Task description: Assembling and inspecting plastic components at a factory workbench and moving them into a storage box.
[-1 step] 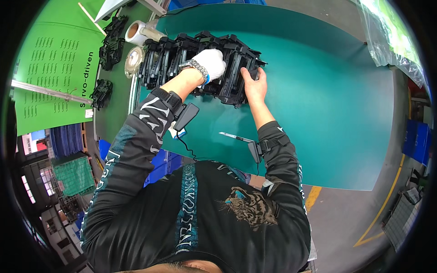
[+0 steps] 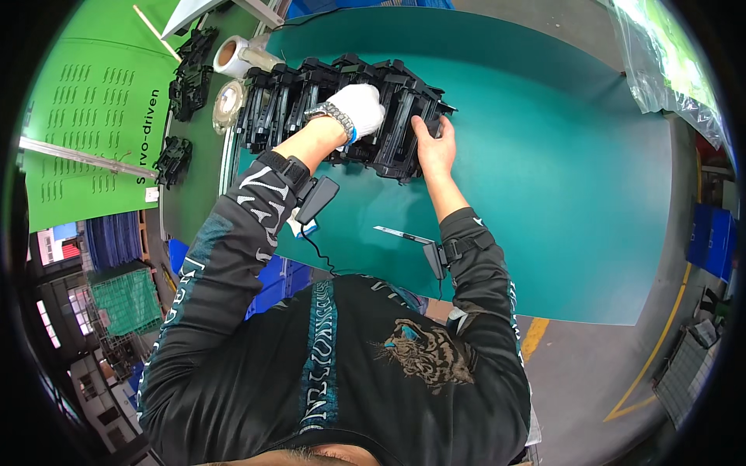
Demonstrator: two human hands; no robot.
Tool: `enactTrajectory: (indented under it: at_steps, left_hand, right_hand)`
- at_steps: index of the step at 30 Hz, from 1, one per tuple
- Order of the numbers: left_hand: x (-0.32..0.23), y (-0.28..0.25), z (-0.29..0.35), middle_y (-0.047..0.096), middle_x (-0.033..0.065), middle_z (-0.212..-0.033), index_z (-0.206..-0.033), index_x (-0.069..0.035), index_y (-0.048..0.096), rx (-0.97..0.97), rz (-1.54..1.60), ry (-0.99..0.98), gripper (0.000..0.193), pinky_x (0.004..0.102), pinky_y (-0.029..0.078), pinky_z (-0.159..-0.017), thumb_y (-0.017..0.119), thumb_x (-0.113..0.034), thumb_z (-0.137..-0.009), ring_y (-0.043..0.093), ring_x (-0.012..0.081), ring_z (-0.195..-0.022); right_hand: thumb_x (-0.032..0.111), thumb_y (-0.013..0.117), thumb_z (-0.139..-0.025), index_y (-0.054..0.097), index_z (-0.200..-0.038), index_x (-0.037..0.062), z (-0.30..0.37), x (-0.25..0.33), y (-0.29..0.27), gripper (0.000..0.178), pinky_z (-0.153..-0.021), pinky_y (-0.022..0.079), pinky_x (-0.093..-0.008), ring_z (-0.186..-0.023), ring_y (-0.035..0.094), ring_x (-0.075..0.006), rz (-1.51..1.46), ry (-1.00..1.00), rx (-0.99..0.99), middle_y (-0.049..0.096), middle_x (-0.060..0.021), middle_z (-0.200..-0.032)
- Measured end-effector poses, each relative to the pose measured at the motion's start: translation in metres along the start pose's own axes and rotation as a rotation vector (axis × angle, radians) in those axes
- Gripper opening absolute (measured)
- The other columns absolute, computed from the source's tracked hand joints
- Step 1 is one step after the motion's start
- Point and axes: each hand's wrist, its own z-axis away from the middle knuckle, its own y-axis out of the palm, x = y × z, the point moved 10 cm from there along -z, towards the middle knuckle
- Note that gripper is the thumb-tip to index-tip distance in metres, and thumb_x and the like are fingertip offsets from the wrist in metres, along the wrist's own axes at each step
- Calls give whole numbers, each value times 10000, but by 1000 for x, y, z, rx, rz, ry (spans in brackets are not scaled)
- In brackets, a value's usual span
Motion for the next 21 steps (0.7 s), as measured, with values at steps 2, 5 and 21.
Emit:
enactTrajectory:
  at_steps: [2, 5, 21]
  left_hand:
    - [-3, -1, 0, 696, 264, -977, -920, 14, 712, 5, -27, 22, 321, 473, 534, -880, 522, -242, -874, 671, 423, -968]
    - [-10, -2, -1, 697, 266, -984, -913, 11, 715, 18, -84, 65, 320, 473, 536, -876, 515, -235, -868, 673, 417, -974]
    - [5, -6, 26, 703, 231, -1038, -1019, -9, 704, -7, 7, 28, 396, 471, 519, -912, 516, -344, -919, 667, 401, -1000]
  right_hand:
    - [511, 801, -792, 458, -1425, -53, -1, 1, -2, 914, -1064, 417, -360, -1247, 564, -282, 33, -1, -9, 572, -237, -1355]
    - [519, 805, -787, 475, -1408, -57, -5, 1, -7, 909, -1063, 419, -369, -1239, 568, -280, 95, 2, -26, 583, -233, -1343]
    - [427, 751, -889, 599, -1294, -26, -15, -27, -6, 627, -896, 483, -320, -1116, 596, -191, -21, 40, 156, 651, -117, -1222]
